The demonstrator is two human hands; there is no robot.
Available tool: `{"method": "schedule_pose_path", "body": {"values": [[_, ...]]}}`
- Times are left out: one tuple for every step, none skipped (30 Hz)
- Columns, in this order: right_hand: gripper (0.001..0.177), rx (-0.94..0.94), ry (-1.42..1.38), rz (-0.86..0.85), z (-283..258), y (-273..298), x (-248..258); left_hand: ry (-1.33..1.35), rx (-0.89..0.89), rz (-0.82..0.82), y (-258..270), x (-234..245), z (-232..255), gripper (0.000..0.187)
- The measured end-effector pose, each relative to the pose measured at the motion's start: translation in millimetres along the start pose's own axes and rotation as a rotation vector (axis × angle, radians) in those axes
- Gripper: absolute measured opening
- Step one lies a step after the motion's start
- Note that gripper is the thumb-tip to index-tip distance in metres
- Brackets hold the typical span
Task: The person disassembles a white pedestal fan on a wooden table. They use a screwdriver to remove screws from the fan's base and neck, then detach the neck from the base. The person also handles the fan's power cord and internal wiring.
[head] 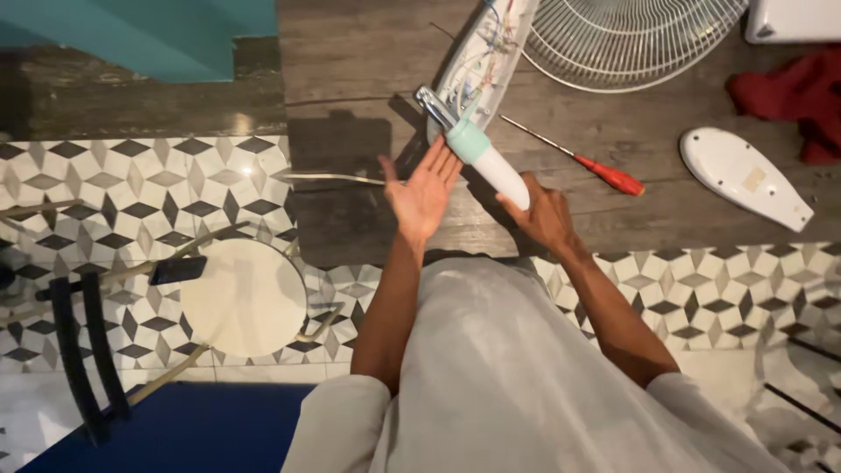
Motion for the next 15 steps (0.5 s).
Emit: {"method": "schedule_pose_path", "body": {"values": [[0.044, 0.002, 0.0, -0.004, 2.8, 4.0, 5.5, -0.068, -0.024, -0.009, 3.5, 2.5, -1.6, 0.12], [0.044, 0.032, -0.043, -0.009, 0.9, 5.3, 7.9, -0.139, -0.054, -0.025, 3.4, 1.6, 4.1, 0.118], [0.044, 0.063, -0.086, -0.014, -2.6, 9.0, 9.2, -0.21, -0.085, -0.041, 2.8, -0.7, 9.4, 0.117], [0.044, 0.095, -0.135, -0.03, -8.4, 15.1, 7.1, -0.203, -0.09, -0.027, 1.0, -2.1, 13.5, 0.115], [0.047, 0.143, -0.131, -0.068, -14.9, 22.3, 3.1, -0.196, -0.095, -0.013, -4.9, -5.6, 18.0, 0.113], [0.05, 0.191, -0.127, -0.102, -21.5, 28.9, -2.1, -0.191, -0.097, -0.003, -9.7, -9.8, 21.9, 0.111], [0.053, 0.239, -0.122, -0.135, -27.0, 33.0, -7.5, -0.171, -0.043, -0.089, -11.0, -18.2, 20.8, 0.112], [0.053, 0.171, -0.108, -0.155, -25.8, 33.4, -12.2, -0.15, 0.014, -0.177, -12.3, -27.5, 18.2, 0.113], [0.052, 0.104, -0.093, -0.174, -23.8, 33.6, -16.7, -0.128, 0.07, -0.265, -11.5, -36.4, 15.0, 0.114], [0.052, 0.036, -0.077, -0.193, -20.6, 33.6, -19.8, -0.167, 0.064, -0.251, -10.0, -39.5, 13.2, 0.114], [0.05, 0.047, -0.054, -0.164, -19.6, 31.6, -19.0, -0.207, 0.057, -0.236, -6.5, -41.7, 11.2, 0.115], [0.048, 0.056, -0.031, -0.132, -17.7, 28.0, -17.3, -0.247, 0.053, -0.224, -3.6, -43.6, 9.4, 0.115], [0.046, 0.066, -0.008, -0.101, -16.1, 25.0, -15.5, -0.216, 0.052, -0.2, -1.0, -44.5, 8.8, 0.113], [0.046, 0.091, -0.014, -0.084, -16.3, 22.8, -14.9, -0.185, 0.052, -0.177, 0.6, -44.8, 9.0, 0.11], [0.047, 0.116, -0.021, -0.068, -16.6, 21.0, -14.8, -0.154, 0.053, -0.154, 0.6, -44.5, 9.8, 0.108]]}}
Point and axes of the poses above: each hand's wrist, its own y-axis away from the middle knuckle, its own x-axis out of the back of the hand, z = x × y, the point moved 5 cm from there along -y, towards the middle knuckle, and after that the axes turned 6 degrees about z, right-handed, at the moved point
